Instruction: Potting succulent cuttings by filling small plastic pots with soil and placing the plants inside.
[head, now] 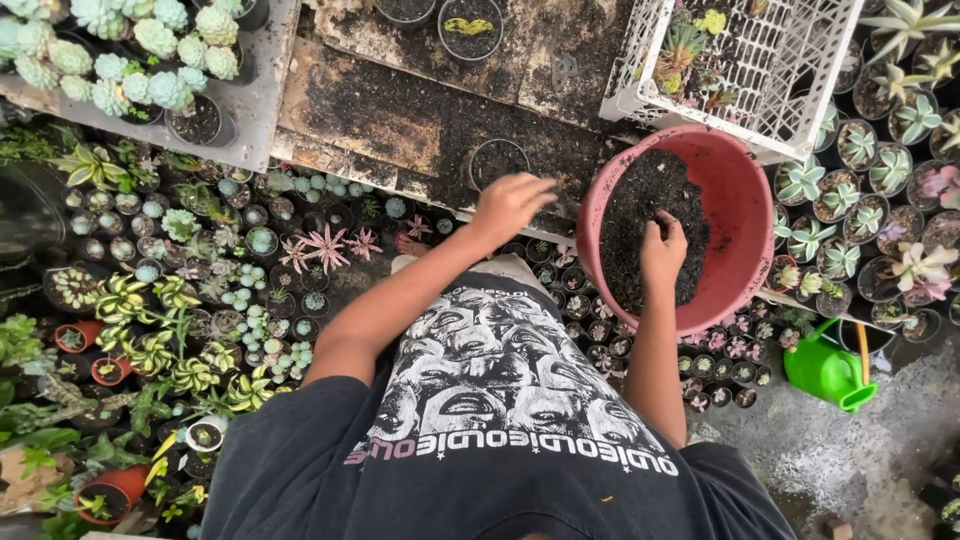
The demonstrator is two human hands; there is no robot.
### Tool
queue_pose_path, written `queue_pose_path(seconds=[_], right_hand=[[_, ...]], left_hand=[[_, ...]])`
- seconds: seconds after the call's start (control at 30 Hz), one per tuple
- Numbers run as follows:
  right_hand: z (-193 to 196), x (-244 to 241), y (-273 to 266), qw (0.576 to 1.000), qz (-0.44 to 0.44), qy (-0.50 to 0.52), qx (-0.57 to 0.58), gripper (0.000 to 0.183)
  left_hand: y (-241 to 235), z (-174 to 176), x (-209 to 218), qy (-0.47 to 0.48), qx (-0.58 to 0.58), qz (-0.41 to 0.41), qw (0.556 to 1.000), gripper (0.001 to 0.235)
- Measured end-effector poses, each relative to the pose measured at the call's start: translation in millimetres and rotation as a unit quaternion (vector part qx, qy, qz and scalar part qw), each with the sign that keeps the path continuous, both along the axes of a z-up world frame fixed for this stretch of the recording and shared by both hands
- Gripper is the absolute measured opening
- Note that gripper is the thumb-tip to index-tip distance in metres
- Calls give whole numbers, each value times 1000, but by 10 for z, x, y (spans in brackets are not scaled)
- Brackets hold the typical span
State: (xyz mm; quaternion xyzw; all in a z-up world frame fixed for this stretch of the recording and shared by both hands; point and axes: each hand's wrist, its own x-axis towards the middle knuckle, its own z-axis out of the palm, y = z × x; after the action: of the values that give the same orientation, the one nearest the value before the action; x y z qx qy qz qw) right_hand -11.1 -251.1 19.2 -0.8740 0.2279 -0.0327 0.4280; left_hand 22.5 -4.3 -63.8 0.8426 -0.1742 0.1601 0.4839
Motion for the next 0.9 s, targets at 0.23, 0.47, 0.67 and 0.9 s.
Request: queue_pose_path(seconds=[0.23,0.47,0.67,0.9], right_hand=[[44,23,45,987,1,-157,-33,18],[-3,21,-243,986,28,-79,-144,16],[-49,63,-141,981,119,-18,-153,23],[70,1103,-360,929,139,-225,-260,15]], left_hand=[[-864,780,-17,-81,-30,-92,992,52],[-83,842,-72,271,229,1,935,68],[56,70,-155,271,324,-8,906,81],[522,-626,124,-1,382,11,924,20]])
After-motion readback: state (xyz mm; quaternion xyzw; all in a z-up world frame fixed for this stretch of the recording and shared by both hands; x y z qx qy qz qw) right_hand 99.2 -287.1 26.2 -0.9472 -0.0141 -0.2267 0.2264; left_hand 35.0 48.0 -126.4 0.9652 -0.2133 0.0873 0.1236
